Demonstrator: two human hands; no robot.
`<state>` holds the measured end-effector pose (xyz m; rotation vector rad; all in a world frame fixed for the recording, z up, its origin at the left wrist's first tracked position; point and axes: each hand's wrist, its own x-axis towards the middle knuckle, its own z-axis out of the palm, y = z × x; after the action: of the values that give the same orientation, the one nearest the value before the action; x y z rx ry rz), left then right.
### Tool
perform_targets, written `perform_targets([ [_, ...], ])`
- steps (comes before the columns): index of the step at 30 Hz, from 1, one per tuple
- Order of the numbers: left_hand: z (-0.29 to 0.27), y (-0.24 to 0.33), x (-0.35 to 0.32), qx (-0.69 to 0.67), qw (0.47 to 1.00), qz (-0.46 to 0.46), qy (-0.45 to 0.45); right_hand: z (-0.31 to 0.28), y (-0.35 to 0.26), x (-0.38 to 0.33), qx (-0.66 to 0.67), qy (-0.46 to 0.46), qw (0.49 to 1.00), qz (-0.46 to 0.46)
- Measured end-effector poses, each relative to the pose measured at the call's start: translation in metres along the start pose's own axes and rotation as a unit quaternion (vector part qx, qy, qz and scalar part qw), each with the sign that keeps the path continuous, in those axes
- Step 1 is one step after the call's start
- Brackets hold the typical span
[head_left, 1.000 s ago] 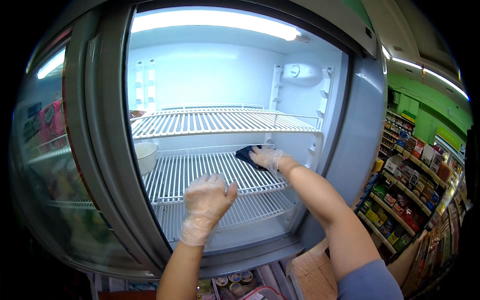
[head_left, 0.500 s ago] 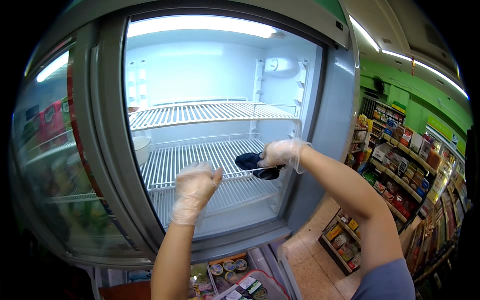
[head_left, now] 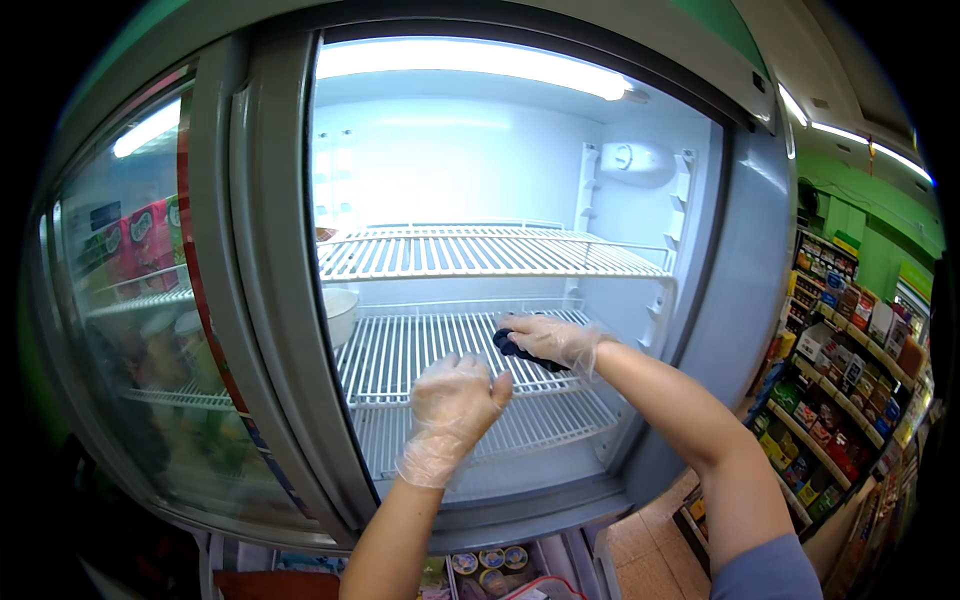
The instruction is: The person rinses a dark cloth under running water at a sink, then walks to a commercial glass-door refrigerator and wipes the interior walls, shelves, and door frame with the cloth. The refrigerator remains empty throughout the cleaning.
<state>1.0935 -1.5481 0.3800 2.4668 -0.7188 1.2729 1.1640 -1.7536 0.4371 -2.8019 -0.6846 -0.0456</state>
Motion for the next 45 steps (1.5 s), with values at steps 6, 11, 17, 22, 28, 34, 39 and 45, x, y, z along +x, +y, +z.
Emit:
perform_targets([
  [6, 0.003, 0.001, 0.000, 0.009, 1.000, 0.010, 0.000, 0.022, 0.014, 0.067, -0.037, 0.086, 0.996, 0.010],
  [11, 0.014, -0.002, 0.000, 0.015, 0.998, 0.015, 0.055, 0.027, 0.019, 0.066, -0.040, 0.096, 0.995, -0.002],
  [17, 0.007, 0.000, 0.001, 0.012, 0.999, -0.001, 0.044, 0.001, -0.017, -0.011, 0.113, -0.036, 0.993, -0.029],
  [22, 0.007, -0.002, 0.000, 0.019, 0.990, 0.002, 0.138, -0.028, -0.054, -0.073, 0.287, -0.110, 0.948, 0.082],
  [28, -0.004, 0.003, 0.002, -0.016, 0.998, -0.011, 0.062, -0.009, -0.033, -0.049, 0.262, -0.067, 0.963, 0.015],
  [34, -0.009, 0.004, 0.004, -0.036, 0.996, -0.002, 0.077, 0.009, -0.027, 0.010, 0.176, -0.023, 0.983, -0.048],
  [39, -0.001, -0.002, 0.004, 0.021, 0.990, 0.046, 0.129, 0.020, -0.020, 0.058, 0.001, 0.127, 0.984, -0.125],
  [45, 0.001, -0.002, 0.003, 0.011, 0.993, 0.056, 0.106, 0.024, -0.021, 0.072, -0.075, 0.162, 0.984, -0.017],
])
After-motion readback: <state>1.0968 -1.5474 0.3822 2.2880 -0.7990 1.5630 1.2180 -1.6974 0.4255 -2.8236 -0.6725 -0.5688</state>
